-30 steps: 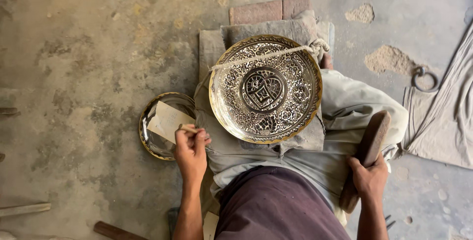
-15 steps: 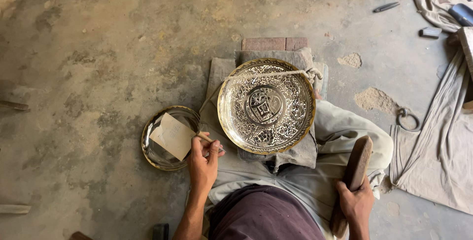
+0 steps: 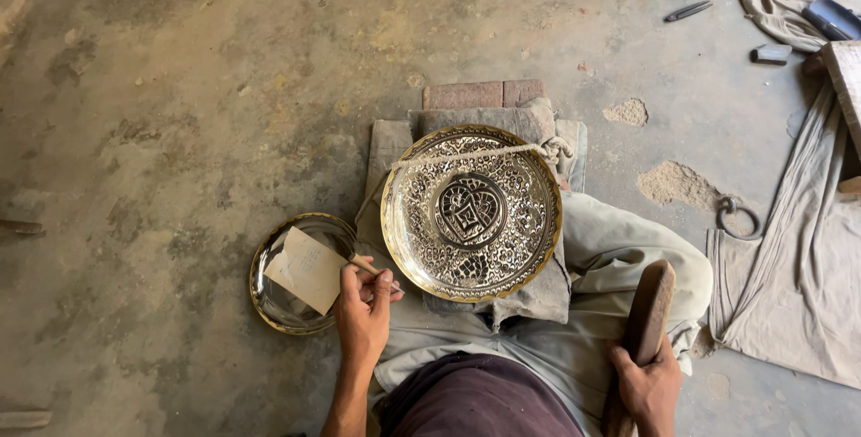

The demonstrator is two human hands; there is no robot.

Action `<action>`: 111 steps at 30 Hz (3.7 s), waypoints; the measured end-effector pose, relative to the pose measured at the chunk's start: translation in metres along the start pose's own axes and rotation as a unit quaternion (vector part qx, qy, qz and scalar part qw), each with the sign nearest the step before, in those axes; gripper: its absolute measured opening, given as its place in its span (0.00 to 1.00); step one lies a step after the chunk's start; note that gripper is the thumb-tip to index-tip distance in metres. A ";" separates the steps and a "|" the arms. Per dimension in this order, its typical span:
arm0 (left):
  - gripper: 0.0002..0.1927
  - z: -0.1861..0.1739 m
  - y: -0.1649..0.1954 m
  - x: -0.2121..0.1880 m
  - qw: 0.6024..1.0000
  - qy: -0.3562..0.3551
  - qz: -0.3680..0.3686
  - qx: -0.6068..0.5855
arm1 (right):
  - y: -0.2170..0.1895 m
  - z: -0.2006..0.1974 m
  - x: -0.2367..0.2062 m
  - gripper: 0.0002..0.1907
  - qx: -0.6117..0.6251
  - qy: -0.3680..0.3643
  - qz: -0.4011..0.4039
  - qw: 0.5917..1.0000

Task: The person sits on the floor with an engraved brass plate on their lap and hammers a small punch against the plate's surface using a wooden mallet, repositioning the punch by hand between strikes to work the decorative pattern across the plate.

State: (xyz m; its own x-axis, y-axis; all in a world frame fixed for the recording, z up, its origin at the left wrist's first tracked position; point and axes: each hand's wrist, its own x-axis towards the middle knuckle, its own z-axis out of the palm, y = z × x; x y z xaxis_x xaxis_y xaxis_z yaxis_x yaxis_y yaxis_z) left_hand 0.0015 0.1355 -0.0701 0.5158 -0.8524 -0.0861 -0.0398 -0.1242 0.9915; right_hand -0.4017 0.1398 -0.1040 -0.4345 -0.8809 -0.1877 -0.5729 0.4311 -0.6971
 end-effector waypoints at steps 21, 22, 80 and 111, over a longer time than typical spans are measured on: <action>0.15 0.057 0.011 0.129 0.995 -0.045 0.045 0.073 | -0.041 0.027 0.083 0.26 -0.037 -0.108 0.113 0.987; 0.14 0.051 0.013 0.141 0.989 -0.017 0.072 0.127 | -0.057 0.032 0.085 0.24 -0.008 -0.113 0.111 0.987; 0.19 0.118 -0.014 0.193 0.937 -0.217 0.240 0.130 | -0.219 0.031 0.145 0.38 -0.147 -0.145 -0.138 0.969; 0.15 0.127 -0.022 0.195 0.906 -0.264 0.245 0.220 | -0.295 0.066 0.151 0.21 -0.479 -0.028 -0.460 0.747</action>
State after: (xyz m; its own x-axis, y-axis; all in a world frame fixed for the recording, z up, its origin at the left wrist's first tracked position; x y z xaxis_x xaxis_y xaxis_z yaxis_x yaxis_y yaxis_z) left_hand -0.0058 -0.0930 -0.1216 -0.1339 -0.9696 0.2045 -0.5513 0.2444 0.7977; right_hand -0.2522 -0.1330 0.0272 0.4638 -0.8857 0.0183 -0.8573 -0.4435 0.2613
